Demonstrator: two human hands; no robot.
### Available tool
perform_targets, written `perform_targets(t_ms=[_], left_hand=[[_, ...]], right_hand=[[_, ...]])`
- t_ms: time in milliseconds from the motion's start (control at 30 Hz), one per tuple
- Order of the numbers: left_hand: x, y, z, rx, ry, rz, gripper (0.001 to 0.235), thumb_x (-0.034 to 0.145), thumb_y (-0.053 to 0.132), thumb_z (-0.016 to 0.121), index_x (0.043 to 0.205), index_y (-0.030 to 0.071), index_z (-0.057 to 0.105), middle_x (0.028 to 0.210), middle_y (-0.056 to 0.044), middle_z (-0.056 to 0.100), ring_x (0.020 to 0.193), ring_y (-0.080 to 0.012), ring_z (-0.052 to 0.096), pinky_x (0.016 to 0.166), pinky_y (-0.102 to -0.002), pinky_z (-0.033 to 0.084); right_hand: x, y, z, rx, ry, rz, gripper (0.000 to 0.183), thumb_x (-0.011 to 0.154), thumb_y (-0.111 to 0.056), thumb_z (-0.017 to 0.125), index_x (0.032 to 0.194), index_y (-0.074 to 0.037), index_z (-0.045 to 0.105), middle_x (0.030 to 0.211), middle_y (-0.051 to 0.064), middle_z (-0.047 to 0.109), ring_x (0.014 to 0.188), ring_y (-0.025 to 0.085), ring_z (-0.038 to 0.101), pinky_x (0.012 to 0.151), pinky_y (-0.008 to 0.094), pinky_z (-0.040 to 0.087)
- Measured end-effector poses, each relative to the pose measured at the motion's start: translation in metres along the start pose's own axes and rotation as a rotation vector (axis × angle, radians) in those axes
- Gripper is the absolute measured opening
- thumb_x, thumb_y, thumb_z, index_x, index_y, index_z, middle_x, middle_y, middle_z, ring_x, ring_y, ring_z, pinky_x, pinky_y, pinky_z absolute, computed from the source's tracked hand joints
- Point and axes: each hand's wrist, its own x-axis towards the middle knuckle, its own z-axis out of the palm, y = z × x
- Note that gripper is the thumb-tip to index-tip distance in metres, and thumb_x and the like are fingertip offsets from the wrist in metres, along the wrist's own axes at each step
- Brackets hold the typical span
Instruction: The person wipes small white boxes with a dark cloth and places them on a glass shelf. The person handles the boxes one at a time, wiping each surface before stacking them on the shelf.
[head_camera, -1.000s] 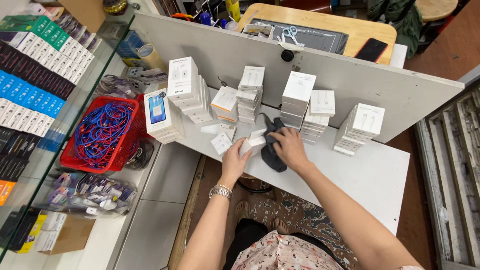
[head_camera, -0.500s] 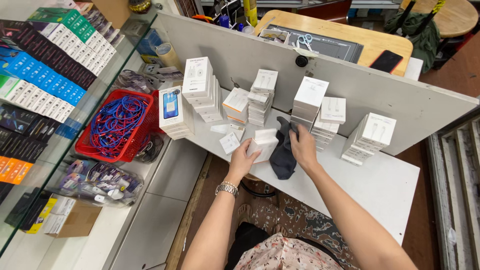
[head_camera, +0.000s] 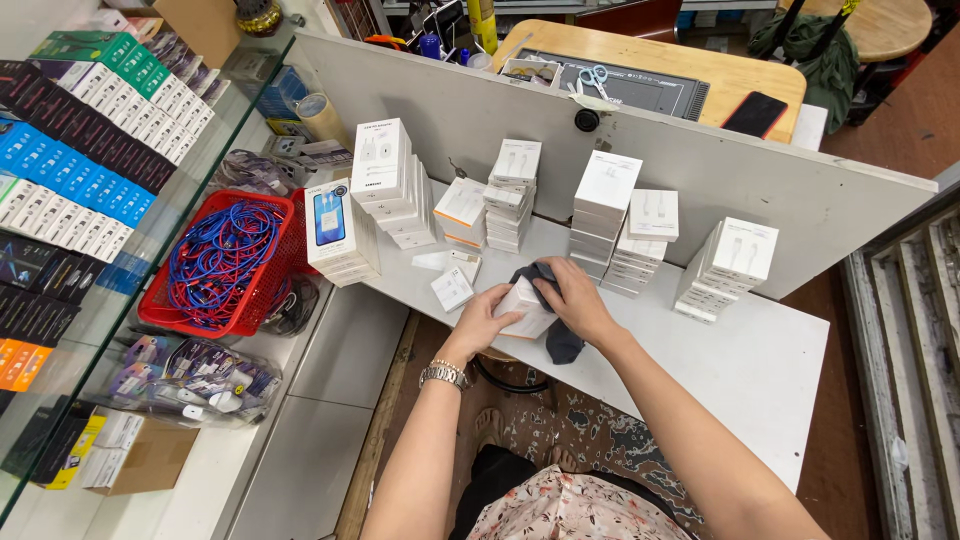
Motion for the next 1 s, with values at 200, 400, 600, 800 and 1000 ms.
perform_targets(t_ms=[200,400,600,800,1000], left_hand=[[-0.009,-0.015,0.000,-0.226,0.089,-0.144,0.055,0.087,0.005,0.074,0.138,-0.004,0.054,0.127,-0.014,0.070,0.115,-0.0178,0.067,0.097,-0.029,0.053],[0.007,-0.014,0.000,-0.089,0.200,-0.027,0.057,0.087,0.004,0.073,0.139,-0.004,0.053,0.125,-0.016,0.071,0.115,-0.0202,0.068,0.096,-0.030,0.054],[-0.007,-0.008,-0.008,-0.013,0.283,0.097,0.055,0.089,0.005,0.076,0.139,-0.005,0.054,0.128,-0.016,0.070,0.121,-0.0212,0.066,0.101,-0.031,0.051],[-0.005,0.002,-0.012,-0.305,0.281,-0.125,0.057,0.091,0.012,0.071,0.143,0.000,0.050,0.125,-0.015,0.071,0.114,-0.0191,0.067,0.093,-0.033,0.054],[0.009,0.002,-0.011,-0.653,0.473,-0.160,0.050,0.092,0.014,0.069,0.137,0.001,0.052,0.124,-0.014,0.068,0.108,-0.0222,0.069,0.089,-0.039,0.060]], right_hand=[[0.002,0.008,-0.012,0.120,0.209,0.324,0.030,0.099,-0.021,0.064,0.122,-0.001,0.059,0.111,0.022,0.070,0.104,0.037,0.068,0.090,0.042,0.052],[0.009,-0.018,0.008,-0.008,0.138,-0.169,0.026,0.093,-0.019,0.066,0.115,-0.006,0.065,0.107,0.015,0.074,0.098,0.035,0.071,0.093,0.047,0.050],[-0.007,0.030,0.019,-0.025,0.100,0.105,0.033,0.096,-0.019,0.058,0.127,-0.010,0.065,0.119,0.011,0.070,0.111,0.034,0.066,0.099,0.042,0.050],[0.013,0.085,0.053,1.022,0.174,0.549,0.047,0.108,-0.024,0.063,0.143,-0.002,0.042,0.136,0.010,0.064,0.124,0.022,0.061,0.106,0.035,0.046],[0.003,0.051,0.048,0.312,-0.001,0.265,0.042,0.103,-0.028,0.062,0.137,-0.003,0.058,0.110,0.014,0.073,0.097,0.027,0.069,0.088,0.037,0.053]])
